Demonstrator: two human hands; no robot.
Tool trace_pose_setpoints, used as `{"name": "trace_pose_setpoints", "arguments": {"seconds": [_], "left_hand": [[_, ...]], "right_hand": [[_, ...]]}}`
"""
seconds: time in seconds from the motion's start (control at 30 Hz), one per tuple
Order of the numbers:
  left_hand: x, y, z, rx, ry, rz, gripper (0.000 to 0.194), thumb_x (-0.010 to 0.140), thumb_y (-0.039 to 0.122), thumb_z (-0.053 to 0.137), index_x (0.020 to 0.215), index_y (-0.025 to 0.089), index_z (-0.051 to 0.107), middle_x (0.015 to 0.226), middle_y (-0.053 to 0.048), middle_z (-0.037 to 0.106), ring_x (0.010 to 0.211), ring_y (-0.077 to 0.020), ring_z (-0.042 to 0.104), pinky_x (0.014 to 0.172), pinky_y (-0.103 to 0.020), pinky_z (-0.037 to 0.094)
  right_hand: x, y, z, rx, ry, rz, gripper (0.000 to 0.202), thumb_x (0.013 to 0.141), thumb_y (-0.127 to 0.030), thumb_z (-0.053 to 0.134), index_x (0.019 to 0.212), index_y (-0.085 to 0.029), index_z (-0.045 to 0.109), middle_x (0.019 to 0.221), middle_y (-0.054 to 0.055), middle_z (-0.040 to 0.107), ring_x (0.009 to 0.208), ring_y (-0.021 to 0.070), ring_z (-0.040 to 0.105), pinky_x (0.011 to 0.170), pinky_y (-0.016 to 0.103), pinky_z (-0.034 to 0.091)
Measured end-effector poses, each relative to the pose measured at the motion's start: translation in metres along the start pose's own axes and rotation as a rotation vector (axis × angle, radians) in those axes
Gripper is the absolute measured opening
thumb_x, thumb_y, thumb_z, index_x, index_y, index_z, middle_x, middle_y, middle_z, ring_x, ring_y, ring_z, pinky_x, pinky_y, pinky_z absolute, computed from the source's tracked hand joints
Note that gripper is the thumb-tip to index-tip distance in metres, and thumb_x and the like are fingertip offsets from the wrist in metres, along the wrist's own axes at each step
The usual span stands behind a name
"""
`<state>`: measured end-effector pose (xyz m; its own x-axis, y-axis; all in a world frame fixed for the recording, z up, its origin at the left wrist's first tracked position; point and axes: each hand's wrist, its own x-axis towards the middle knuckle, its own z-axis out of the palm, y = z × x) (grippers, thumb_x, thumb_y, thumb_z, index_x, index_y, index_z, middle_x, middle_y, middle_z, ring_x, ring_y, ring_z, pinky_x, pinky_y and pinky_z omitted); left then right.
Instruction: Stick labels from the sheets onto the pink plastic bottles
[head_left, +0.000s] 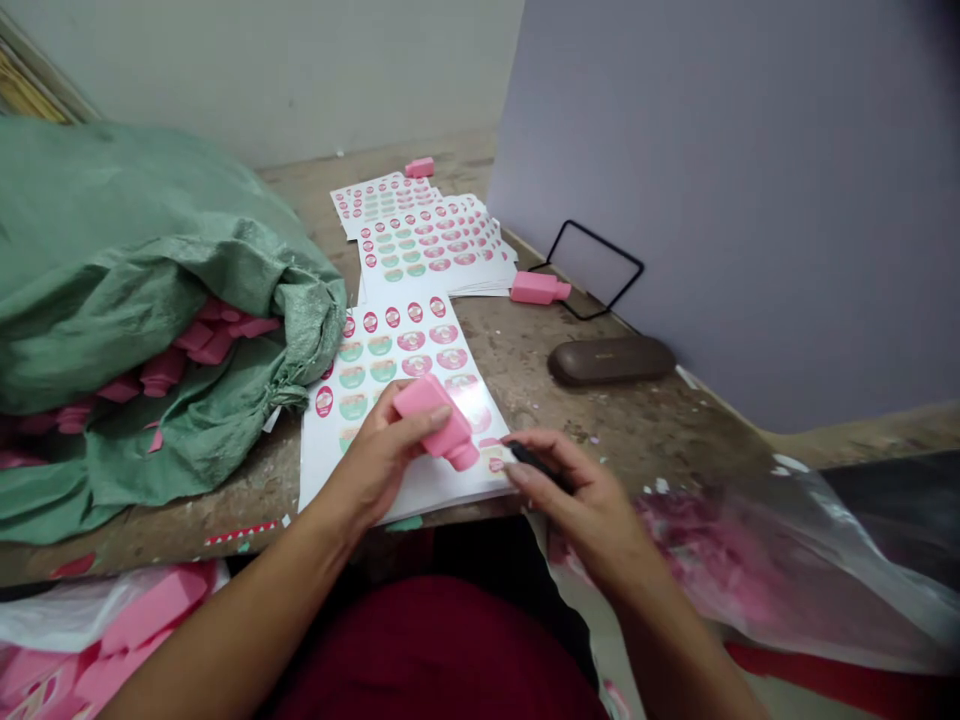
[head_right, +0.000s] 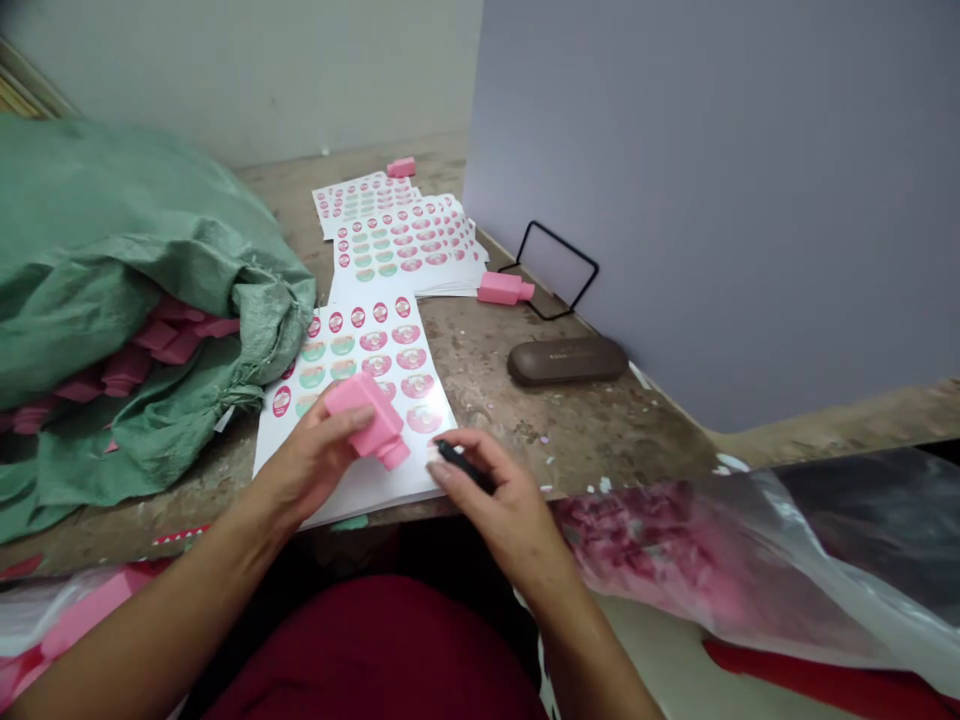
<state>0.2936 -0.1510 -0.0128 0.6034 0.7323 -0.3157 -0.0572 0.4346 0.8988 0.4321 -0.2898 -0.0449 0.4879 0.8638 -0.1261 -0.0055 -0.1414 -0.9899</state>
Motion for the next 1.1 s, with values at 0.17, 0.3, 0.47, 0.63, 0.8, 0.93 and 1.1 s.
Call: {"name": "trace_pose_setpoints", "arguments": {"seconds": [0.17,0.3,0.47,0.63,0.8,0.93,1.1], "left_hand": [[0.023,-0.019,0.019,-0.257,-0.015,-0.168,0.041,0.066,0.017,0.077,0.098,0.017,0.052,0.093,-0.005,0.067,0.081,-0.018,0.067,0.073,-0.032,0.054],[0.025,-0.025,0.011,-0.207,-0.034,-0.172,0.039,0.072,0.016,0.076,0.102,0.016,0.051,0.095,-0.009,0.07,0.086,-0.0194,0.067,0.076,-0.035,0.056],[0.024,-0.018,-0.003,-0.218,-0.035,-0.208,0.036,0.075,0.014,0.073,0.105,0.014,0.054,0.096,-0.01,0.07,0.084,-0.0193,0.067,0.072,-0.034,0.057],[0.03,-0.015,-0.007,-0.302,-0.058,-0.279,0.038,0.076,0.013,0.07,0.111,0.013,0.055,0.099,-0.014,0.07,0.091,-0.023,0.066,0.073,-0.038,0.058],[0.03,-0.012,-0.008,-0.317,-0.056,-0.31,0.033,0.077,0.011,0.068,0.109,0.01,0.059,0.103,-0.016,0.068,0.099,-0.0253,0.064,0.072,-0.039,0.06],[0.028,-0.01,-0.007,-0.306,-0.092,-0.339,0.032,0.075,0.012,0.071,0.106,0.011,0.062,0.103,-0.014,0.068,0.098,-0.0255,0.063,0.074,-0.044,0.06],[0.027,-0.012,-0.007,-0.315,-0.13,-0.364,0.034,0.073,0.013,0.074,0.105,0.014,0.06,0.101,-0.012,0.068,0.091,-0.0242,0.064,0.071,-0.046,0.061]], "right_hand": [[0.004,0.016,-0.026,-0.38,0.151,-0.031,0.034,0.089,-0.05,0.053,0.101,-0.021,0.067,0.072,0.001,0.065,0.063,0.0185,0.06,0.058,0.029,0.047],[0.005,0.021,-0.016,-0.66,0.083,-0.111,0.03,0.091,-0.041,0.049,0.1,-0.022,0.071,0.078,0.003,0.073,0.068,0.0213,0.066,0.063,0.031,0.043],[0.007,0.019,-0.002,-0.903,0.111,-0.326,0.025,0.093,-0.033,0.049,0.092,-0.022,0.071,0.064,0.001,0.069,0.054,0.019,0.059,0.06,0.031,0.035],[0.009,0.016,0.001,-1.001,0.131,-0.415,0.026,0.096,-0.031,0.047,0.091,-0.021,0.07,0.058,0.0,0.065,0.051,0.0184,0.055,0.06,0.031,0.032],[0.012,0.017,0.005,-1.081,0.159,-0.442,0.027,0.097,-0.029,0.045,0.089,-0.021,0.07,0.068,0.002,0.072,0.052,0.0192,0.055,0.062,0.032,0.03],[0.013,0.017,0.006,-1.109,0.119,-0.382,0.023,0.096,-0.03,0.048,0.091,-0.022,0.069,0.076,0.001,0.076,0.055,0.0186,0.057,0.067,0.034,0.031],[0.015,0.015,0.005,-1.106,0.101,-0.357,0.023,0.095,-0.03,0.048,0.09,-0.023,0.069,0.071,0.002,0.075,0.054,0.0179,0.054,0.067,0.033,0.03]]}}
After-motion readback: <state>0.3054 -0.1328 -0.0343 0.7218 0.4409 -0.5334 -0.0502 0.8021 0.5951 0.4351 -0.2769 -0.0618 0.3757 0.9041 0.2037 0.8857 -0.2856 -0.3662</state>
